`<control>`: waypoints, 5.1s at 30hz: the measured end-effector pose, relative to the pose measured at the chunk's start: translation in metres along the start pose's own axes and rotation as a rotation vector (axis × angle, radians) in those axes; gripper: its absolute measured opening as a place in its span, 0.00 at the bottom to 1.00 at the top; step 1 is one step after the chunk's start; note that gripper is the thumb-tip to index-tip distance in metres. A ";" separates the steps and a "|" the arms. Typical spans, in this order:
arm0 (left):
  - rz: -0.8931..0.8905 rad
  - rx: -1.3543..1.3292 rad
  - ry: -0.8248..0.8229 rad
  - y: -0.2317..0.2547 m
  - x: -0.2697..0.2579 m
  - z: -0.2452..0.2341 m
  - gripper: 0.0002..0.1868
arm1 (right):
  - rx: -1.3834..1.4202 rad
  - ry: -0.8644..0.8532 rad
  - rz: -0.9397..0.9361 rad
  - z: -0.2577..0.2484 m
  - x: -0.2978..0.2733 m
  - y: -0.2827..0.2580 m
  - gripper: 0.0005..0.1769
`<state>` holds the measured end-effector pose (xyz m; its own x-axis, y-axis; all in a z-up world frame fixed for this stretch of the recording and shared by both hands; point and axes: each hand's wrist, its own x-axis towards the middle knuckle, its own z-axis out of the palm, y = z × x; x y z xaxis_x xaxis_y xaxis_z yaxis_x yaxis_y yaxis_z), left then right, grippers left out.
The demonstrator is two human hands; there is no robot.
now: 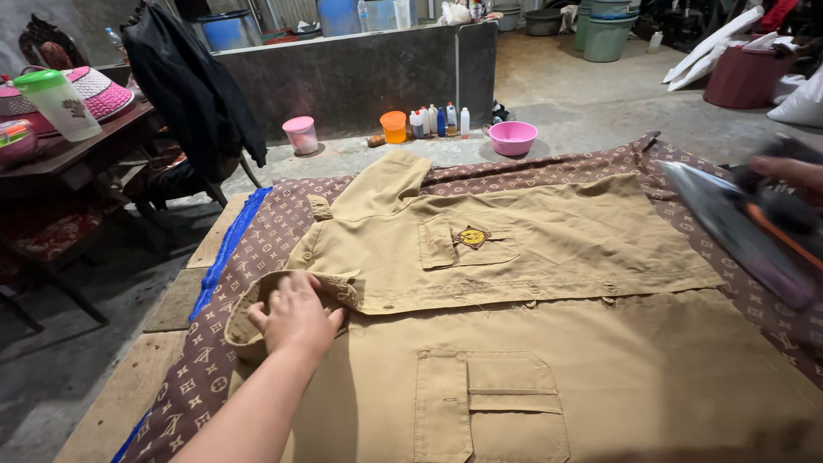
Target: The person irons a tan short-sleeved shirt on a patterned ironing board. They smooth the fabric with one hand while moving the iron with the other, working over the body, sleeves, and collar. The shirt is flipped to iron the back side, and the person continues to press the fabric until the clip ends.
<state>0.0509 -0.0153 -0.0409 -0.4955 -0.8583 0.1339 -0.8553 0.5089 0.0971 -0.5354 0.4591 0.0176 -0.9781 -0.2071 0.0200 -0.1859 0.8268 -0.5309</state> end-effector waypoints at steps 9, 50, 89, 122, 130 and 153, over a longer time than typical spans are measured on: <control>0.311 -0.130 0.147 0.004 -0.015 0.000 0.20 | -0.338 -0.279 -0.469 0.049 -0.182 -0.274 0.39; 0.279 -0.483 0.321 -0.016 -0.021 0.032 0.06 | -0.498 -0.615 -0.912 0.164 -0.315 -0.383 0.33; 0.246 -0.464 0.292 -0.018 -0.018 0.036 0.07 | -0.217 -0.735 -0.712 0.171 -0.260 -0.384 0.22; 0.252 -0.470 0.277 -0.019 -0.019 0.034 0.07 | -0.118 -0.589 -0.472 0.212 -0.190 -0.385 0.28; 0.233 -0.470 0.272 -0.019 -0.018 0.035 0.08 | -0.164 -0.601 -0.452 0.195 -0.216 -0.361 0.28; 0.221 -0.418 0.257 -0.019 -0.015 0.037 0.05 | -0.351 -0.199 -0.220 0.142 -0.041 -0.190 0.38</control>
<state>0.0697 -0.0143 -0.0811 -0.5590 -0.7104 0.4275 -0.5755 0.7036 0.4168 -0.4464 0.2359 -0.0026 -0.8814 -0.4653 -0.0811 -0.4408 0.8721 -0.2124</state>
